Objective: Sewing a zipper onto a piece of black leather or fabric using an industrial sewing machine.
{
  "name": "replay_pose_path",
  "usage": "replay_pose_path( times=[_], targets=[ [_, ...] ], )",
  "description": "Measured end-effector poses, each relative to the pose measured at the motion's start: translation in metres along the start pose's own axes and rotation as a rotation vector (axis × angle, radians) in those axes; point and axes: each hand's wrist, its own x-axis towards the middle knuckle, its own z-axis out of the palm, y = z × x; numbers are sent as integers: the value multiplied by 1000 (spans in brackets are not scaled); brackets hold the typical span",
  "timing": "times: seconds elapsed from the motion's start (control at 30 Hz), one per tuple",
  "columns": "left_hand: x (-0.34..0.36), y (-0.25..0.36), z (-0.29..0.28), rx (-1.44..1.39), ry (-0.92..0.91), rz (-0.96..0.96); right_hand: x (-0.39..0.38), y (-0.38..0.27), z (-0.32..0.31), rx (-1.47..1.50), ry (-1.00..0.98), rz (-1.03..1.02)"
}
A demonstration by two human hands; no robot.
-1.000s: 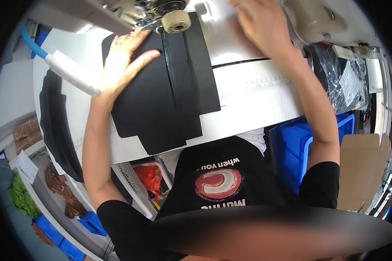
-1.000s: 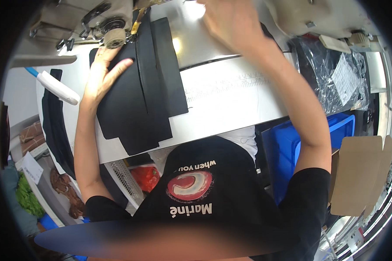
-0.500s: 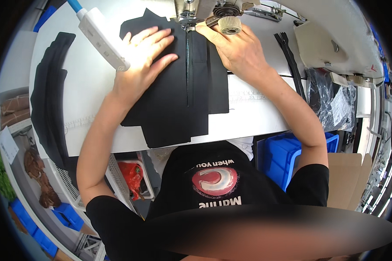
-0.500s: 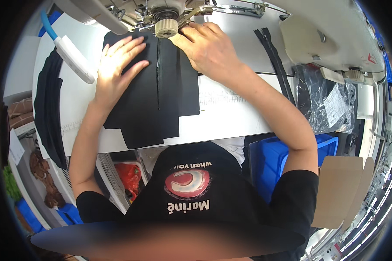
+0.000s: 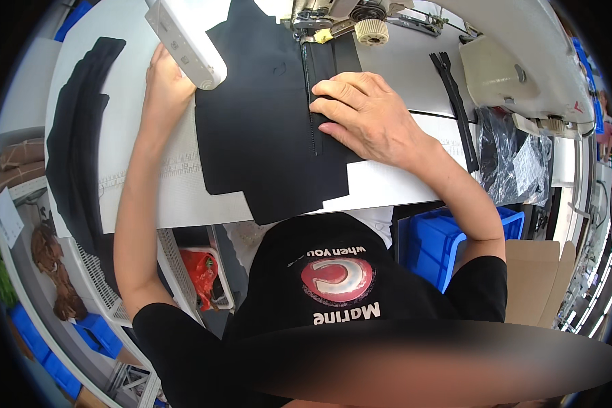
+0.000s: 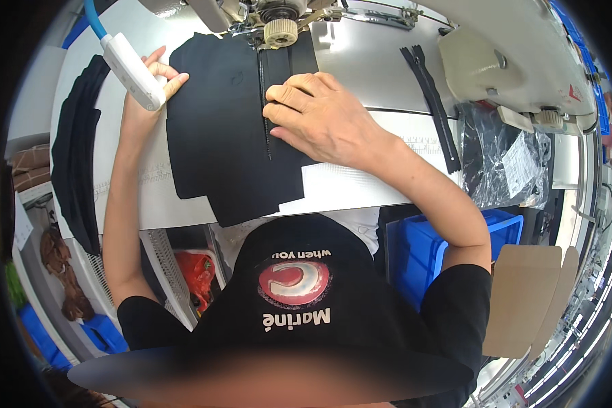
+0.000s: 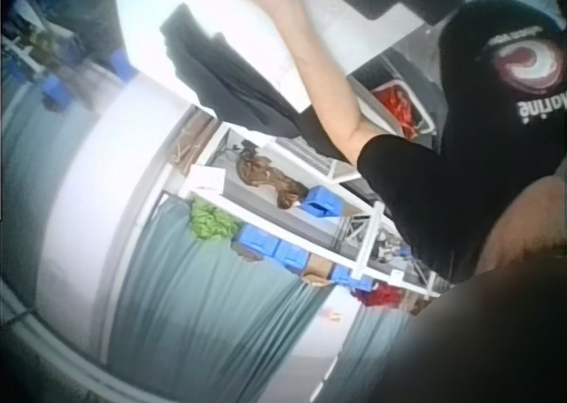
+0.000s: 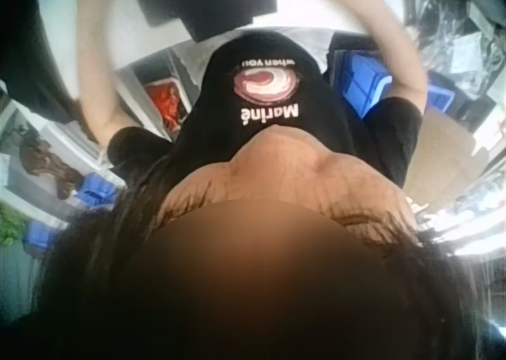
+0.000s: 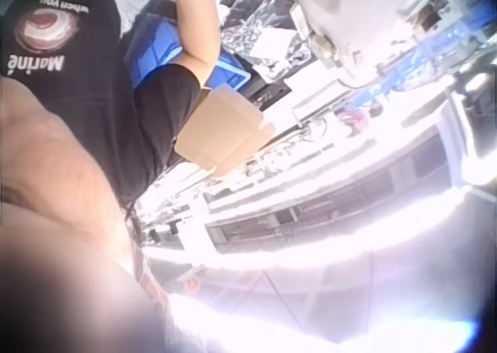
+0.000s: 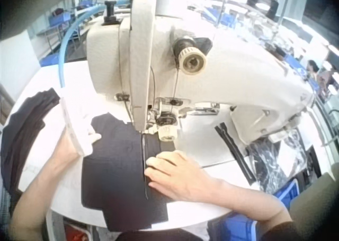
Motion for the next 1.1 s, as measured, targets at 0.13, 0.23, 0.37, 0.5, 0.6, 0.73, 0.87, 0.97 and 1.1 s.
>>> replay_pose_path(
  times=[0.13,0.23,0.37,0.5,0.6,0.73,0.87,0.97,1.1],
  targets=[
    [-4,-2,1,-141,36,2,0,-2,-7,16,-5,13],
    [-4,6,2,77,165,130,-5,-15,-33,212,77,21],
    [-43,55,-2,41,-20,363,-31,-36,-60,170,-127,-85],
    [-112,125,5,37,-321,375,-38,-47,-34,-20,-133,-147],
    [-133,152,26,281,-150,324,-26,-50,-26,166,-38,-100],
    [-111,155,18,260,122,322,-18,-52,-64,567,266,37],
    [-75,160,-19,269,164,334,-14,-56,-63,131,25,-119],
    [-51,166,-30,266,98,418,-5,-58,-29,-47,57,-147],
    [-40,170,-32,121,87,367,11,-54,-20,55,63,-217]
  ],
)
